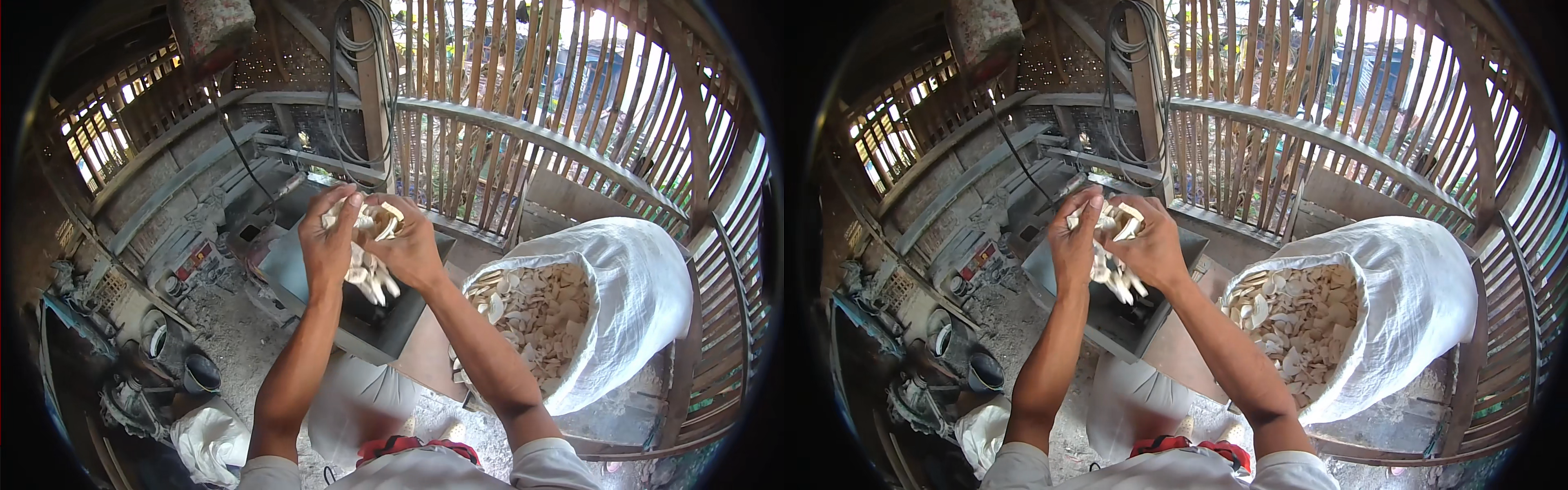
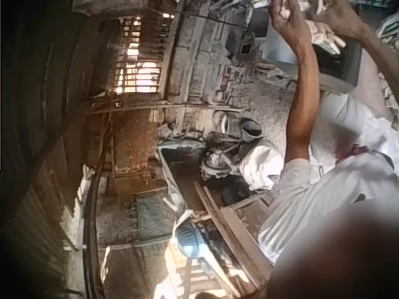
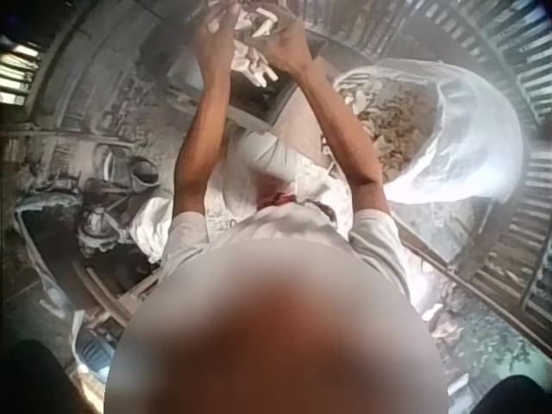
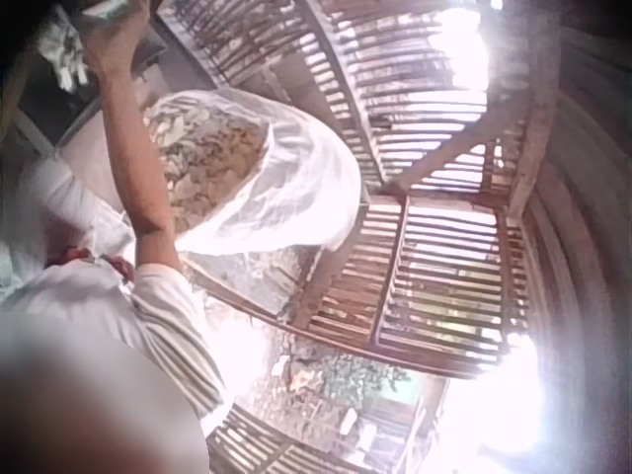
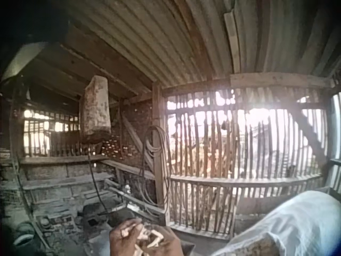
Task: The person uses a wrench to adjust a mechanical component on a red agricultural machine, then picks up pieces of dried cassava from a white bag and drops them into the metal hopper of the machine.
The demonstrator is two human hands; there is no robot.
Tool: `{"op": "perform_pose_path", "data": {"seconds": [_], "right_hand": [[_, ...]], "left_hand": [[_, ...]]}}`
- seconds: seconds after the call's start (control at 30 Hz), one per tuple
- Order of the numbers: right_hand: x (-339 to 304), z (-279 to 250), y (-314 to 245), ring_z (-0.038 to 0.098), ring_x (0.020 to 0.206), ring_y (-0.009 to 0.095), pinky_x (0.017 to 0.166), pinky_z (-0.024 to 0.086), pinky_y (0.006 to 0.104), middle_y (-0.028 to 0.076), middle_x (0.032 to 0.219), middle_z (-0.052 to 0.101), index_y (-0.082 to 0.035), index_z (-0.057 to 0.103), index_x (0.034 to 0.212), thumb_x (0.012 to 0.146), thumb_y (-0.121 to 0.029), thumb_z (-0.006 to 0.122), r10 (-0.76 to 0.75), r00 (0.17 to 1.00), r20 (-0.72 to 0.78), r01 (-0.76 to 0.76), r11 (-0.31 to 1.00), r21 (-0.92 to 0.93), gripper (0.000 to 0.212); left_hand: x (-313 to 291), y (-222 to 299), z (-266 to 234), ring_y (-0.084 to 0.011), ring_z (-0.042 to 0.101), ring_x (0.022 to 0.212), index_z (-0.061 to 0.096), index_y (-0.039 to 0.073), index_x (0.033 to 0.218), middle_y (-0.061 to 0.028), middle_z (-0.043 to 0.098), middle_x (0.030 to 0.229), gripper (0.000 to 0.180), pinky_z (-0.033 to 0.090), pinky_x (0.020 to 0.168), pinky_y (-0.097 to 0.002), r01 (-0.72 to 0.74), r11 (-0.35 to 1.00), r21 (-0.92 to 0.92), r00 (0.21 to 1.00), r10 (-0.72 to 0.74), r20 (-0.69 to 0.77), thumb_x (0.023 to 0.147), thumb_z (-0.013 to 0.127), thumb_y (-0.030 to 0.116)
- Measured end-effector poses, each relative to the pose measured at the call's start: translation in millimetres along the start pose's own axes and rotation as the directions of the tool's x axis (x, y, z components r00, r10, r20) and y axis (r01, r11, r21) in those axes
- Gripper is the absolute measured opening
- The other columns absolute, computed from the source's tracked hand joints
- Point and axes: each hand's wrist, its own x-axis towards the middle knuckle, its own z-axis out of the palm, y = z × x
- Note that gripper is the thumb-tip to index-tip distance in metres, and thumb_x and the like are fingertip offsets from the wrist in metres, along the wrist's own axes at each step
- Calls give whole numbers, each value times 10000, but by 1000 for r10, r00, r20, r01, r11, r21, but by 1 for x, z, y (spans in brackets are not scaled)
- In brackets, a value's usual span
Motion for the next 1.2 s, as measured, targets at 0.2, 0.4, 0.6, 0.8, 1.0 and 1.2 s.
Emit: {"op": "perform_pose_path", "data": {"seconds": [0.2,0.4,0.6,0.8,1.0,1.2], "right_hand": [[-2,2,7,637,991,254,886,523,366,86,1089,693,-56,699,1106,678,-134,907,-233,973,-9,232,971,-67,482],[-4,1,7,616,1055,218,934,497,334,81,1148,644,-64,679,1165,681,-50,904,-277,957,80,273,960,58,534],[-2,3,12,632,1061,213,907,497,316,82,1135,636,-58,662,1131,718,71,785,-229,970,79,226,973,49,450],[-1,3,10,654,992,206,860,509,301,80,1110,637,-54,638,1084,764,80,751,-209,978,-2,208,976,70,365],[0,2,12,663,953,300,817,526,360,112,1076,628,-74,623,1088,729,95,702,-176,983,-52,180,979,98,404],[0,5,14,671,929,298,799,529,362,116,1065,635,-71,616,1085,741,83,713,-183,982,-36,185,979,84,389]], "left_hand": [[-1,8,-2,-185,644,1053,723,-8,1033,-89,697,1103,148,495,940,-322,-88,978,189,995,93,-21,902,729,61],[-1,9,-7,-182,656,1007,722,-8,995,-88,701,1079,101,522,884,-323,-247,930,272,956,280,-86,897,712,15],[-4,6,-12,-177,657,983,718,-10,970,-87,705,1062,106,529,855,-310,-209,929,306,952,264,-153,867,742,-1],[-8,11,-9,-191,656,988,736,40,966,-85,708,1054,198,520,869,-310,-291,835,467,931,360,-64,798,734,-66],[-6,10,-9,-185,656,1002,738,51,957,-79,708,1060,224,516,876,-314,-303,769,563,922,386,-32,778,719,-82],[-7,7,-8,-190,666,937,715,27,970,-95,705,1028,193,520,820,-311,-307,819,485,931,364,-26,804,719,-72]]}}
